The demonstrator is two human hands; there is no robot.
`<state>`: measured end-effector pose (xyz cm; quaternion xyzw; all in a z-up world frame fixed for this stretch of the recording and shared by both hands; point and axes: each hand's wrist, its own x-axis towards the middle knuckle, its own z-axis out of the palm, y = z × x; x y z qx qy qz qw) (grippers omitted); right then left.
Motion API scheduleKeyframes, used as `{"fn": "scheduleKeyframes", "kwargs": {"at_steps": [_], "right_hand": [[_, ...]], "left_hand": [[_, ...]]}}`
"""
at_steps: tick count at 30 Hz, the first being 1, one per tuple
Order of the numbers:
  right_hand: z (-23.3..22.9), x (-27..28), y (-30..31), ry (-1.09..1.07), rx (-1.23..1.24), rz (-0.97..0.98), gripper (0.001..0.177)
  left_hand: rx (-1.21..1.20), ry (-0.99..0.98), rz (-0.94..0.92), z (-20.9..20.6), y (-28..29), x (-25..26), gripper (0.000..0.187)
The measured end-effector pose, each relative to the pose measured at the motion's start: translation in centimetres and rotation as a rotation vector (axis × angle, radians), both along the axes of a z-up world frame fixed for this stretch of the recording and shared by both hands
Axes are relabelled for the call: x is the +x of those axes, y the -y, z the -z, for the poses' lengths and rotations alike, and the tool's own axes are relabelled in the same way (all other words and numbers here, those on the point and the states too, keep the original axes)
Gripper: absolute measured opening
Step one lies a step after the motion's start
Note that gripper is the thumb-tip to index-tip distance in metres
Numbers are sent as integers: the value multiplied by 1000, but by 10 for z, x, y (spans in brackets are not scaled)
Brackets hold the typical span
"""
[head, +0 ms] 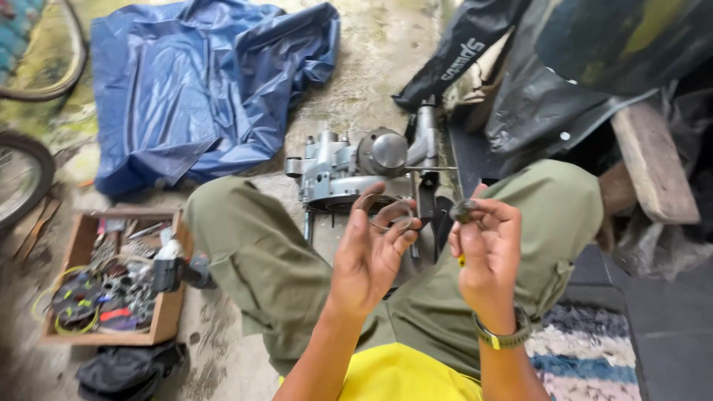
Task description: Inspecting and removing piston rings from a motorcycle engine piston
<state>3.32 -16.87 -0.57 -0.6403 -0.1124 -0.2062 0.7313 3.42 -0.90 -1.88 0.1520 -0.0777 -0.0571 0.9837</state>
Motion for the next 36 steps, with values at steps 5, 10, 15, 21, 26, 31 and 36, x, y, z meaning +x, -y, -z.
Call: {"fn": "scheduleKeyframes", "kwargs": {"at_steps": [5, 10, 15, 21, 26, 31, 36], "right_hand": [[-9, -9, -6, 38, -101, 44, 16], [-9, -10, -8, 47, -90, -28, 15], [-15, -14, -13, 18, -161, 4, 19], [-24, -14, -25, 69, -188, -49, 13], [-30, -14, -27, 66, -210, -18, 13], [-28, -13, -25, 86, -233, 7, 12], [-28, -19, -28, 86, -243, -4, 11]], "left_hand": [[23, -17, -37, -11, 0, -4, 53], [28, -3, -82, -9, 1, -7, 51], [31, -7, -84, -5, 1, -10, 50], [40, 24, -135, -12, 6, -12, 55], [39, 45, -164, -8, 9, -11, 54], [10, 54, -161, -4, 10, -12, 55], [85, 80, -206, -7, 11, -12, 56]]}}
